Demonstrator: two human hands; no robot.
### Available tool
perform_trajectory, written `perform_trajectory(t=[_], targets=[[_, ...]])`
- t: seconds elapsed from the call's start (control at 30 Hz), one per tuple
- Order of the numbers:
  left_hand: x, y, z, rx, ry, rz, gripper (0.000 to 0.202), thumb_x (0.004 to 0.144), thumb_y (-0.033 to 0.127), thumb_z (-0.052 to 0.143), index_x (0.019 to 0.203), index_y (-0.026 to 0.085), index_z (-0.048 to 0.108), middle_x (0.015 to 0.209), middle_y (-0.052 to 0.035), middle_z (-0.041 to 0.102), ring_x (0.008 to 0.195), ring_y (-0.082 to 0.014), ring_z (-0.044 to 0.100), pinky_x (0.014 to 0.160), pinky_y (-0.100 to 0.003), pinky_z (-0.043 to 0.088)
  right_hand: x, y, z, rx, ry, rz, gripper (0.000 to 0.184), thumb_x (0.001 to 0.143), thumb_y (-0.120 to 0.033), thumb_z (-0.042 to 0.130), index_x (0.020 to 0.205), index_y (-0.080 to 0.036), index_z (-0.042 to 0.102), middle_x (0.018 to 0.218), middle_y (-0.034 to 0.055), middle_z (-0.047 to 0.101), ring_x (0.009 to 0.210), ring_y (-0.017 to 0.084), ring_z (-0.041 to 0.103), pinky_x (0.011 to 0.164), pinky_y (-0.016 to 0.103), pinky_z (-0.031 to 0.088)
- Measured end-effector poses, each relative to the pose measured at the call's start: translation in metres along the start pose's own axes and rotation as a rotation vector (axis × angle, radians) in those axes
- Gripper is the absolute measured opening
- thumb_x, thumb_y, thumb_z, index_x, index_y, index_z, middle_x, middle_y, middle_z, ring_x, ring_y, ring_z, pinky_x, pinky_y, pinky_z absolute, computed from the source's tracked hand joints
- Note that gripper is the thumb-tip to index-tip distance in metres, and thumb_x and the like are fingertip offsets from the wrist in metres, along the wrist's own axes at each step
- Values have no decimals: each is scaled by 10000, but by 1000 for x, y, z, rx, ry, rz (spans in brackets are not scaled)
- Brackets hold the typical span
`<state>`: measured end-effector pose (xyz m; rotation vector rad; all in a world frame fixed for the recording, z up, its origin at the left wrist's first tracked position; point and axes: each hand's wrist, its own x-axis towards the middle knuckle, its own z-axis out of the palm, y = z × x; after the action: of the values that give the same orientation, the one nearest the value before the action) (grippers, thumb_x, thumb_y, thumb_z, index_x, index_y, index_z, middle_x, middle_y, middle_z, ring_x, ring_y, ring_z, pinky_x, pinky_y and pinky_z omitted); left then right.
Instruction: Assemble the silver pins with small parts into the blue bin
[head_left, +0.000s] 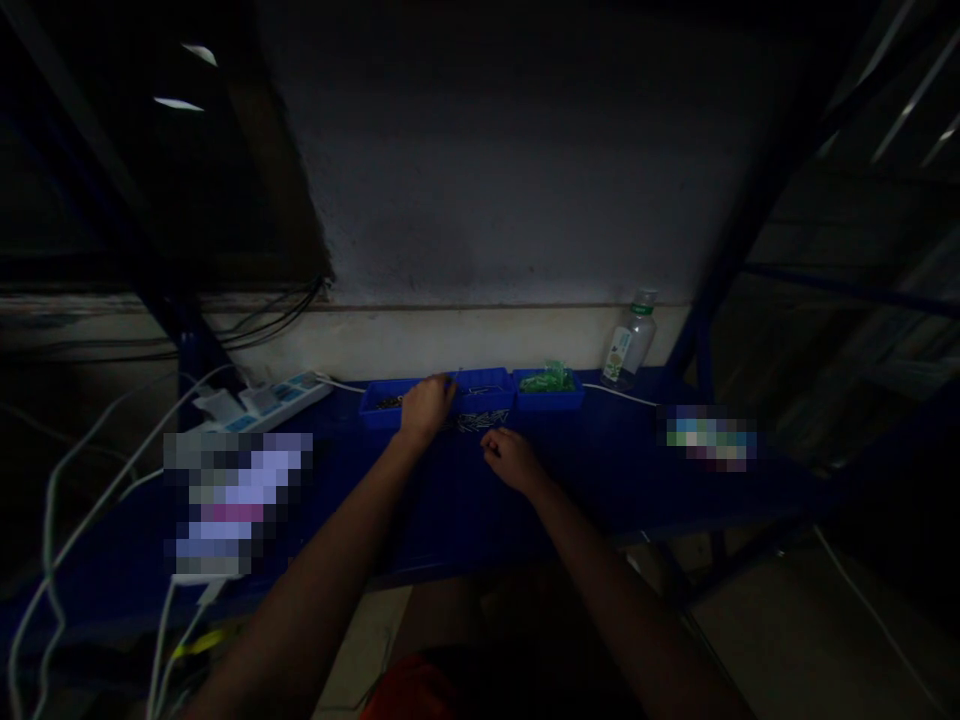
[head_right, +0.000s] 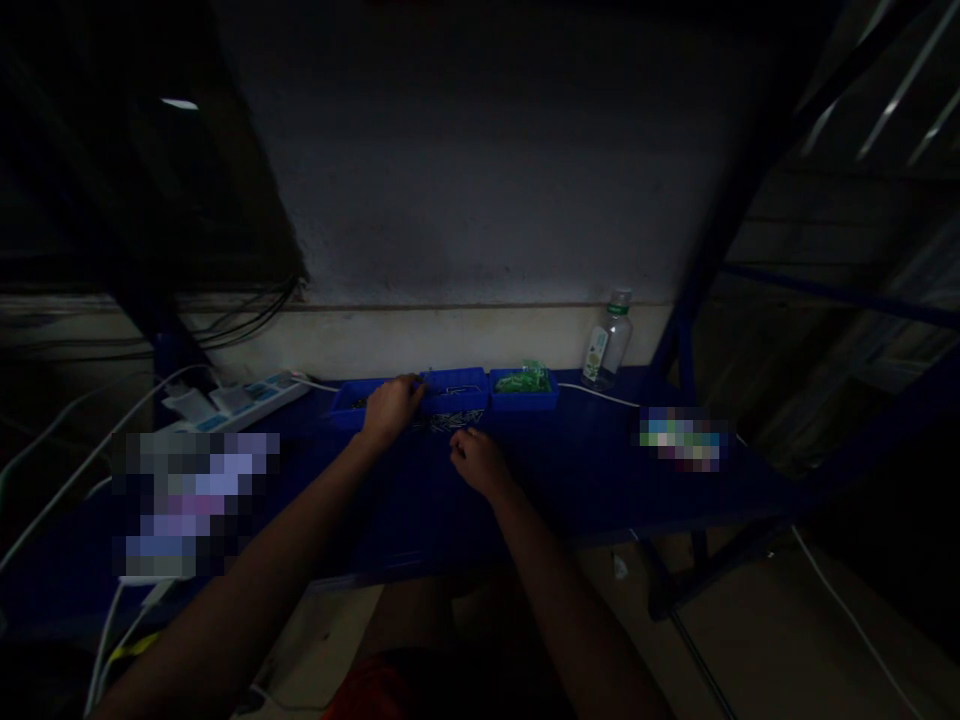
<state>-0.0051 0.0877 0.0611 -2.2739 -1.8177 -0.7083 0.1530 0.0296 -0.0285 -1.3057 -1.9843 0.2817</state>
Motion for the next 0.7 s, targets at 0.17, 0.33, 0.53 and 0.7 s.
perform_trajectory(t=[0.17, 0.33, 0.53, 0.7], targets=[[-12, 6, 5, 15, -24, 42, 373, 867, 400, 310, 1072, 174, 526, 971, -108, 605, 886, -213, 574, 738, -284, 414, 0, 0, -2, 52, -7, -2, 106, 732, -130, 488, 787, -198, 549, 724, -1, 532, 706, 118, 480, 667, 218, 354], [-49, -16, 18, 69, -183, 24, 303, 835, 385, 375, 959, 193, 573, 960, -97, 585, 832, -205, 583, 687, -276, 434, 0, -1, -3, 75, -12, 39, 95, 719, -133, 499, 764, -195, 555, 713, -4, 530, 677, 113, 478, 644, 215, 357], [-54, -25, 28, 81, -214, -39, 305, 840, 366, 357, 921, 173, 578, 914, -104, 582, 809, -197, 585, 685, -275, 438, 1, -1, -3, 99, -14, 56, 93, 720, -138, 499, 760, -192, 564, 704, -4, 532, 661, 110, 480, 631, 215, 358], [-53, -24, 29, 88, -217, -50, 307, 857, 340, 319, 888, 160, 566, 885, -110, 585, 775, -196, 586, 674, -286, 431, 0, -1, -2, 110, -9, 54, 90, 722, -136, 496, 747, -191, 563, 711, -3, 547, 660, 107, 492, 634, 213, 364]])
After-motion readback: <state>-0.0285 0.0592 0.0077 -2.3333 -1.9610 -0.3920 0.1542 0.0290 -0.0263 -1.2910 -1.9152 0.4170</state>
